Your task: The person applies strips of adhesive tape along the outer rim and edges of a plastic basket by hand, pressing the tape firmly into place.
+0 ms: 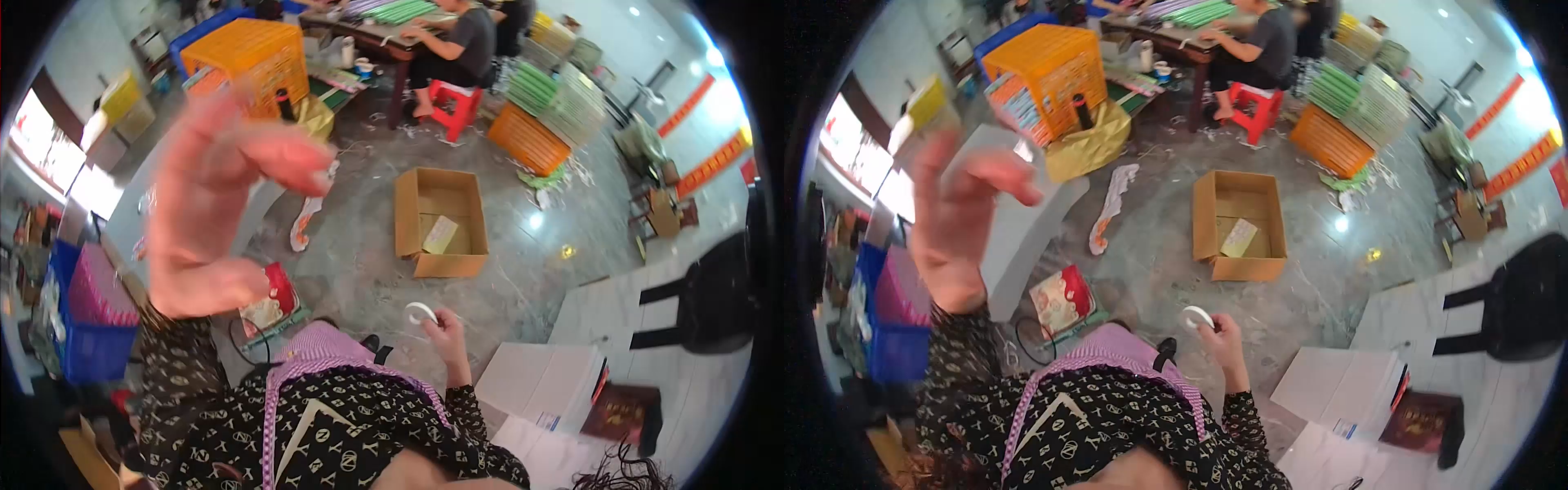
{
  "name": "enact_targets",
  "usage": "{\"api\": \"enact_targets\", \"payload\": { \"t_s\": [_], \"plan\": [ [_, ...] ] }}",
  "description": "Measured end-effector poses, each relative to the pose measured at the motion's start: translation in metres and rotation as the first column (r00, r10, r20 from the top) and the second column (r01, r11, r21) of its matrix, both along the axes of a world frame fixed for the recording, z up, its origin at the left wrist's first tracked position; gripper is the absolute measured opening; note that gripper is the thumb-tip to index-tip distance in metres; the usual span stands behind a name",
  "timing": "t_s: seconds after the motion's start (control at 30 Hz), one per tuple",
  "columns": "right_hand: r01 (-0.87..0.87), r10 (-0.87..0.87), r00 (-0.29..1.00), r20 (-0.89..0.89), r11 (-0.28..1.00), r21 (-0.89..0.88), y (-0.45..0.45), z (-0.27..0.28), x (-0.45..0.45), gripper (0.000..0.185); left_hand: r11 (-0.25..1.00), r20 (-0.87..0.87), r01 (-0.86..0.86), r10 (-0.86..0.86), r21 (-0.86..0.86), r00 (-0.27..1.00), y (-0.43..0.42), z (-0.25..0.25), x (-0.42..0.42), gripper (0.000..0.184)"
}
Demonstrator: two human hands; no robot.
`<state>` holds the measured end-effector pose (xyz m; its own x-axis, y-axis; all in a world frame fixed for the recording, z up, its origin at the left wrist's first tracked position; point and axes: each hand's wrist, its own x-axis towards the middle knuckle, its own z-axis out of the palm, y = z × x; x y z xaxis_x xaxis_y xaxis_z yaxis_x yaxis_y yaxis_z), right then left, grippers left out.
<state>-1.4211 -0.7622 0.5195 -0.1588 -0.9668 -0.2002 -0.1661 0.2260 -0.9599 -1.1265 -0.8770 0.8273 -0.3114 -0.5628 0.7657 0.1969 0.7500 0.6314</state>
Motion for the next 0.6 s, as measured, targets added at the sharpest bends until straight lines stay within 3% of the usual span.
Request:
{"api": "enact_targets", "payload": {
  "t_s": [0.03, 0.17, 0.23, 0.27, 0.4, 0.5, 0.6],
  "plan": [
    [0.053, -0.054, 0.998, 0.015, 0.998, 0.042, -0.008, 0.008, -0.006, 0.017, 0.94, 0.201, 0.178, -0.122, -0.29, 0.972, -0.022, 0.029, 0.005, 0.118],
    [0.117, -0.121, 0.992, 0.046, 0.991, 0.072, -0.037, -0.014, -0.018, 0.017, 0.934, 0.366, 0.25, -0.146, -0.256, 0.919, -0.04, 0.063, -0.006, 0.106],
    [0.147, -0.155, 0.986, -0.055, 0.98, -0.131, -0.052, -0.008, -0.01, 0.016, 0.895, 0.487, 0.362, -0.201, -0.261, 0.85, -0.065, 0.082, -0.016, 0.098],
    [0.13, -0.131, 0.991, 0.003, 0.99, 0.053, -0.057, -0.013, -0.014, 0.016, 0.937, 0.565, 0.319, -0.188, -0.141, 0.803, -0.075, 0.092, -0.019, 0.085],
    [0.174, -0.174, 0.985, 0.005, 0.983, 0.063, -0.098, -0.02, -0.01, 0.018, 0.95, 0.596, 0.207, -0.027, -0.235, 0.802, -0.141, 0.086, -0.001, 0.084],
    [0.15, -0.147, 0.988, -0.055, 0.987, 0.05, -0.14, -0.055, -0.014, 0.016, 0.941, 0.562, 0.073, 0.134, -0.331, 0.816, -0.201, 0.076, 0.029, 0.084],
    [0.248, -0.239, 0.969, -0.065, 0.932, 0.265, -0.192, -0.084, -0.025, 0.018, 0.942, 0.496, -0.076, 0.24, -0.328, 0.834, -0.257, 0.057, 0.066, 0.083]
  ]
}}
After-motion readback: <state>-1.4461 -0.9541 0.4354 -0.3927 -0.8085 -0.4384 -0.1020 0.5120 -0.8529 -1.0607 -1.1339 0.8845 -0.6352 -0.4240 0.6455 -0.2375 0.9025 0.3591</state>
